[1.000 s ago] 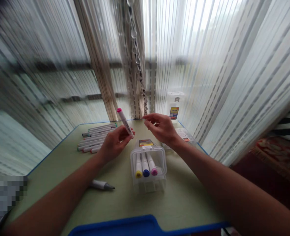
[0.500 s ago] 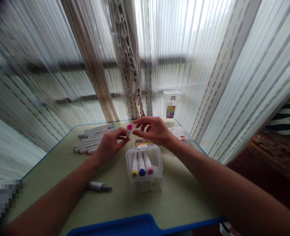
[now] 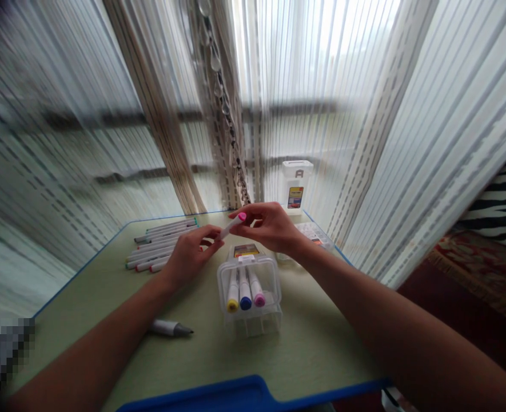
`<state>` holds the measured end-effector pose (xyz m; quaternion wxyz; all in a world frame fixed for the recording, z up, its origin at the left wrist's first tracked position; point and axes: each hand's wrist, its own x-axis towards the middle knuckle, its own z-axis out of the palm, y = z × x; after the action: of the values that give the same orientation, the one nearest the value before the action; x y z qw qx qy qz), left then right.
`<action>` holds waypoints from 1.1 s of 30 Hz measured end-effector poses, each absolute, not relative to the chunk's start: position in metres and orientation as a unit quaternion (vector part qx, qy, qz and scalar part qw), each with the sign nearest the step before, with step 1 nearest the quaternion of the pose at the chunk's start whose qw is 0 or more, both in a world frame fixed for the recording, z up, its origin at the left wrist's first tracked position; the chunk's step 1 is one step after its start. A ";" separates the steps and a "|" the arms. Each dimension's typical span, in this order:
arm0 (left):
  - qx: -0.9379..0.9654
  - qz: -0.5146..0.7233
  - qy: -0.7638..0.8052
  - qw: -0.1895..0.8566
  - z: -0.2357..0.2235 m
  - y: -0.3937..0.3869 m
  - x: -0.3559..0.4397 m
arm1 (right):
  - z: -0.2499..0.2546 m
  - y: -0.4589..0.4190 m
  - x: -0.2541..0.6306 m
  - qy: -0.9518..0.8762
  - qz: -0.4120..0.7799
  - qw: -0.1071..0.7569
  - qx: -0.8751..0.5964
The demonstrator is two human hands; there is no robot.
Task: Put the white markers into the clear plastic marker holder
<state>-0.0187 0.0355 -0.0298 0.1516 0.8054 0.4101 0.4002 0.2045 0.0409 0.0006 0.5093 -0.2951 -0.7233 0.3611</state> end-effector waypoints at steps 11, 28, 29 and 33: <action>0.798 0.439 0.401 0.103 -0.033 0.040 -0.020 | 0.013 0.047 0.224 -0.706 0.364 0.517 -0.318; 0.807 0.499 0.313 0.039 -0.021 0.024 -0.015 | 0.027 0.007 0.250 -0.688 0.358 0.526 -0.348; 0.808 0.499 0.309 0.037 -0.020 0.023 -0.015 | 0.027 0.004 0.250 -0.698 0.339 0.526 -0.349; 0.807 0.507 0.301 0.037 -0.020 0.021 -0.014 | 0.031 -0.008 0.250 -0.749 0.217 0.524 -0.342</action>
<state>-0.0139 0.0211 -0.0196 0.0368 0.8069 0.3007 0.5072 0.2505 -0.0076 0.0312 0.5244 -0.3418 -0.7492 0.2166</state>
